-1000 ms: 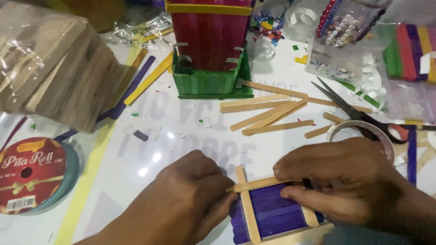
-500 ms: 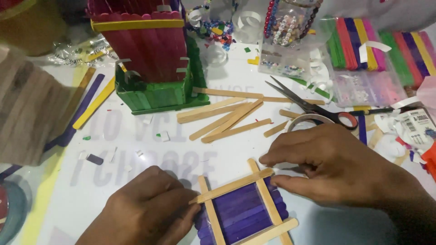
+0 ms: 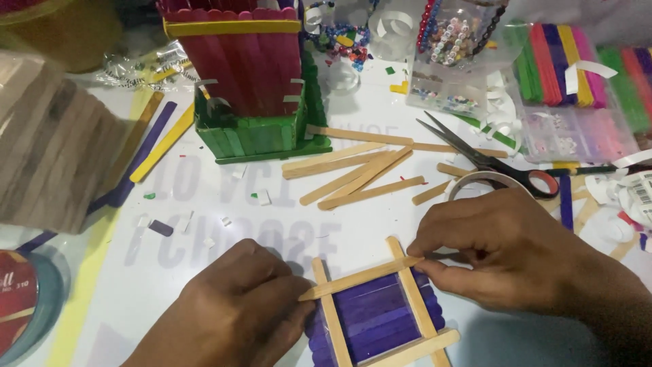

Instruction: Assembling a decorative frame using popsicle sticks and double-sided tape.

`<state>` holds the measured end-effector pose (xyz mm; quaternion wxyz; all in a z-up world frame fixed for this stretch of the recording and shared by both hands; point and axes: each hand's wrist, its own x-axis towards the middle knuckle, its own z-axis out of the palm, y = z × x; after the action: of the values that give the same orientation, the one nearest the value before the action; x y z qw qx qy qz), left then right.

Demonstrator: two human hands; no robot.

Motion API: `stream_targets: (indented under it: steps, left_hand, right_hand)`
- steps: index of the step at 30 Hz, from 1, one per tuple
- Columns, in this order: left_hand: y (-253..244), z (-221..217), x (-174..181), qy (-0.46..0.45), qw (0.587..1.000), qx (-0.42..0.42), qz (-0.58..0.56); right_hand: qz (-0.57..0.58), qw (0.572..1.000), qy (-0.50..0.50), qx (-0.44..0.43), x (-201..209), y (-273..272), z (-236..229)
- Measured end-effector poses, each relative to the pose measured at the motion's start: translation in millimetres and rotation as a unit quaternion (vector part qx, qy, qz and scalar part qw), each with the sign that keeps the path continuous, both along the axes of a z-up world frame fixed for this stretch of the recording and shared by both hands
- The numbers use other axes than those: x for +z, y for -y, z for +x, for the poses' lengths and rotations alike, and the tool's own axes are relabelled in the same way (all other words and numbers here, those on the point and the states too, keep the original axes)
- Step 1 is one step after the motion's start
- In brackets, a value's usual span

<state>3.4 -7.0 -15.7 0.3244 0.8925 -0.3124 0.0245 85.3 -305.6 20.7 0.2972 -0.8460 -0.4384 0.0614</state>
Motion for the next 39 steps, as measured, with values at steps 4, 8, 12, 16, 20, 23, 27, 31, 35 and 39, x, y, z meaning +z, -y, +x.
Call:
stream_targets:
  steps: [4, 8, 12, 16, 20, 23, 27, 31, 35, 39]
  left_hand:
    - [-2, -2, -6, -0.084, 0.996, 0.040, 0.015]
    - [-1, 2, -2, -0.161, 0.985, 0.060, 0.026]
    - [1, 3, 3, -0.210, 0.974, 0.069, 0.037]
    - [4, 3, 4, -0.280, 0.949, 0.106, 0.096]
    - [0, 0, -1, -0.225, 0.968, 0.095, 0.060]
    - [-1, 0, 0, -0.228, 0.967, 0.097, 0.063]
    - [2, -3, 4, -0.093, 0.993, 0.072, 0.008]
    - [6, -1, 15, 0.061, 0.996, 0.061, -0.014]
    - [9, -2, 24, 0.184, 0.978, 0.095, -0.038]
    - [18, -3, 45, 0.269, 0.958, 0.087, -0.046]
  right_hand:
    - [-0.005, 1.000, -0.009, 0.001, -3, 1, 0]
    - [-0.024, 0.999, -0.043, -0.016, -4, 2, 1]
    - [-0.083, 0.989, -0.097, -0.078, -2, 0, -2]
    - [-0.080, 0.986, -0.127, -0.070, -4, 8, 6]
    - [-0.087, 0.987, -0.113, -0.070, -2, 9, 5]
    - [-0.056, 0.994, -0.085, -0.032, 2, 4, 4]
    - [-0.009, 0.999, -0.039, -0.022, 11, -3, -1]
    - [0.026, 0.999, 0.011, -0.043, 10, 1, -8]
    - [0.110, 0.975, -0.120, -0.154, 9, 14, -15]
    - [0.212, 0.903, -0.338, -0.160, 16, 20, -11]
